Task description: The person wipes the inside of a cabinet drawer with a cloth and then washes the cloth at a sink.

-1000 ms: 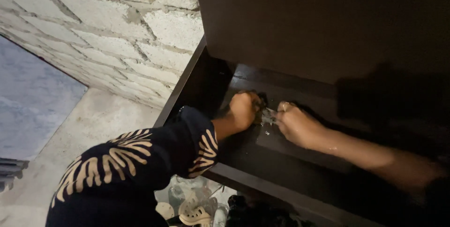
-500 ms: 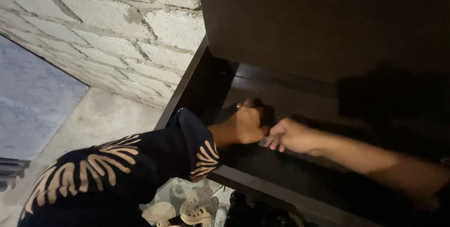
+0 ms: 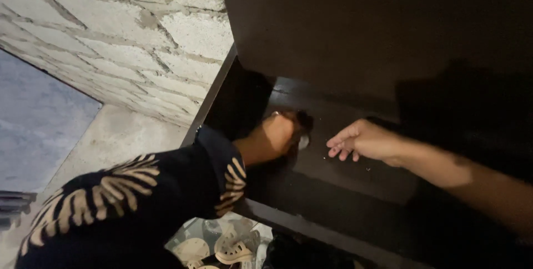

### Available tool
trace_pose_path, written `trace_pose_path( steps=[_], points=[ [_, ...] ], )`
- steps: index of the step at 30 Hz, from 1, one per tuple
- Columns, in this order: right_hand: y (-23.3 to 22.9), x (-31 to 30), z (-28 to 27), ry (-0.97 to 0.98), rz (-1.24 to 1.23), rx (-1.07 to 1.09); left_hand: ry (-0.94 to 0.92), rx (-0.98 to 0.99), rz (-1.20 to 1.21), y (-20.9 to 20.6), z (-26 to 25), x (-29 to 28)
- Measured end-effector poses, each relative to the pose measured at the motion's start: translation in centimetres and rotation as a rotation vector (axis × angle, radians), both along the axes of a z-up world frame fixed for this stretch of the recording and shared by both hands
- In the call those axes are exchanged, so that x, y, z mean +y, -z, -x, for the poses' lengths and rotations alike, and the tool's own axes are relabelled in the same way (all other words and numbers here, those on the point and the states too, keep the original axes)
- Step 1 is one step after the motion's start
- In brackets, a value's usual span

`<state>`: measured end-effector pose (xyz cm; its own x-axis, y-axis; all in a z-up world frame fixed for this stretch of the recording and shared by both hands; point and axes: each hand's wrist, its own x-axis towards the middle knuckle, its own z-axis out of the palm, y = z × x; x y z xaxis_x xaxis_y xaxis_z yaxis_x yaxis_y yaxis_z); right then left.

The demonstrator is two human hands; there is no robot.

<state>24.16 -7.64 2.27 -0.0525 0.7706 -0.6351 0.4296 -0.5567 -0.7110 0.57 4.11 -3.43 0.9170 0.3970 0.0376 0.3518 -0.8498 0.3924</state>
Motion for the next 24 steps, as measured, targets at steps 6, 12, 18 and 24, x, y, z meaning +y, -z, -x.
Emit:
trace_pose_path(
  steps=[6,12,18,24],
  points=[
    [-3.3,-0.1,-0.2,0.007,-0.017,-0.095,-0.421,-0.162,0.45,-2.5,-0.7,2.3],
    [-4.2,-1.8,-3.4,0.103,-0.086,-0.157,-0.526,-0.316,0.732,-4.8,1.3,2.7],
    [-6.3,-4.7,-3.1,0.135,0.013,-0.277,-0.547,-0.079,0.169,-0.8,-1.3,0.6],
    [-5.2,-8.8,-6.0,0.086,-0.063,-0.245,-0.443,-0.096,0.056,1.7,-6.3,-5.9]
  ],
)
